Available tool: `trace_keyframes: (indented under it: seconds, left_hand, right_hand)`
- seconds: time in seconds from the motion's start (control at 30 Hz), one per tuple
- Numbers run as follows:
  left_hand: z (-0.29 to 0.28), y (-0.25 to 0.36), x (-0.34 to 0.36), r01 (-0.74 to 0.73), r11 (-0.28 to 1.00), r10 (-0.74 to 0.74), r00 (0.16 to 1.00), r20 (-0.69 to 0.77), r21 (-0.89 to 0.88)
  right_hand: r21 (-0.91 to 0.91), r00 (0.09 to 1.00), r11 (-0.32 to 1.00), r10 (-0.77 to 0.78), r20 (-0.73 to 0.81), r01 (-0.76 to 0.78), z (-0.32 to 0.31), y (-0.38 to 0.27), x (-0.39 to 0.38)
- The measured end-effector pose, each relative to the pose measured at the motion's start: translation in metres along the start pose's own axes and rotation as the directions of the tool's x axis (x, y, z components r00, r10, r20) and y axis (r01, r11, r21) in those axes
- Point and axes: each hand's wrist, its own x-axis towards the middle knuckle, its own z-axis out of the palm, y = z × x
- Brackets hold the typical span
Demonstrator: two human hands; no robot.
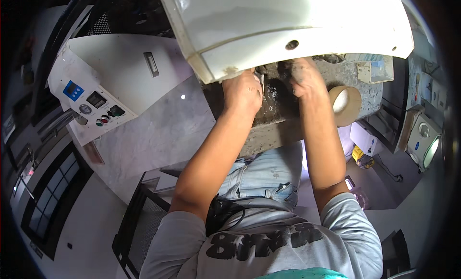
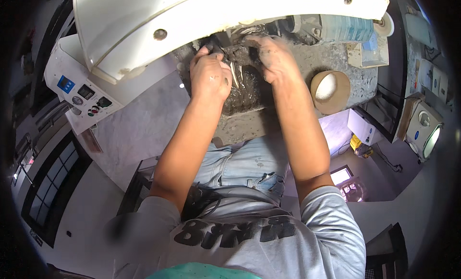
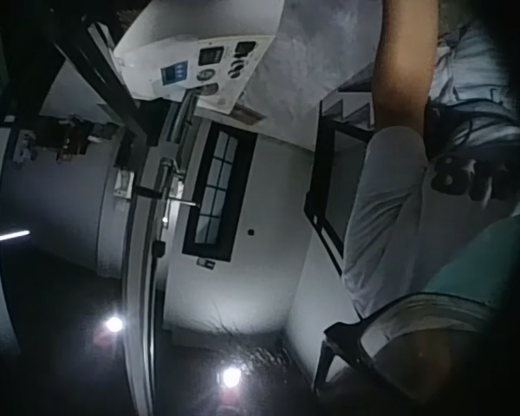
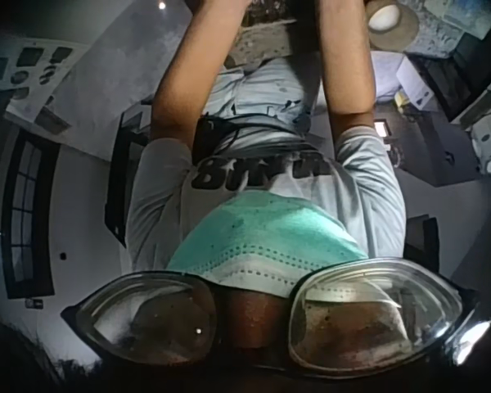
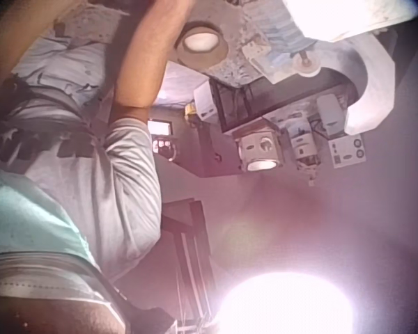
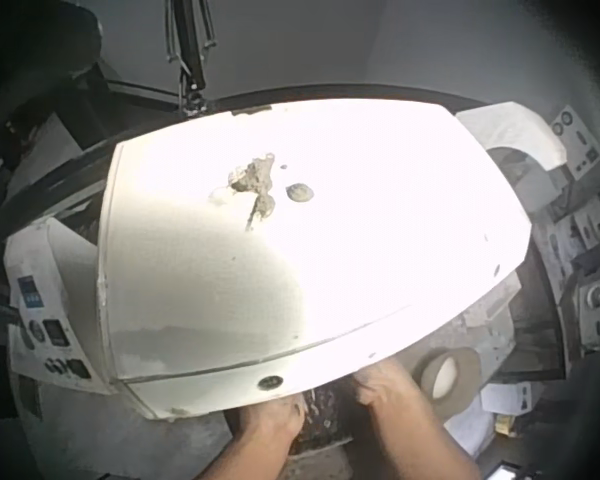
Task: The person uses a polishing machine to polish a pink dental prosthetic, holding and rotating the piece against the moving brush while water flows over it.
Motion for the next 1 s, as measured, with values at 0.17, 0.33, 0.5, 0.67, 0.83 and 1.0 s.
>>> trace_keyframes:
  seconds: [0.17,0.33,0.5,0.67,0.83,1.0]
  left_hand:
    - [0.002,-0.002,0.000,-0.033,0.996,0.031,0.999,0.021,0.078]
    - [0.003,-0.006,0.001,-0.090,0.993,0.086,0.995,0.057,0.080]
    - [-0.005,0.008,-0.008,-0.072,0.989,0.071,0.997,0.013,0.127]
    - [-0.031,0.017,-0.040,-0.031,0.928,-0.037,0.984,0.176,0.371]
    - [-0.041,0.006,-0.026,-0.091,0.900,-0.018,0.970,0.244,0.427]
    - [-0.039,0.004,-0.025,-0.135,0.893,-0.020,0.941,0.337,0.429]
  right_hand:
    - [-0.060,0.997,0.995,0.080,-0.017,-0.081,-0.003,-0.004,-0.004]
    - [-0.053,0.996,0.995,0.086,0.020,-0.085,-0.005,-0.002,0.002]
    - [-0.128,0.976,0.968,0.210,-0.053,-0.216,0.011,-0.010,-0.023]
    - [-0.172,0.977,0.985,0.020,0.212,0.018,-0.012,-0.005,-0.045]
    - [-0.304,0.949,0.940,-0.054,0.310,0.153,-0.021,-0.011,-0.035]
    - [-0.321,0.944,0.928,-0.085,0.319,0.192,-0.012,-0.022,-0.037]
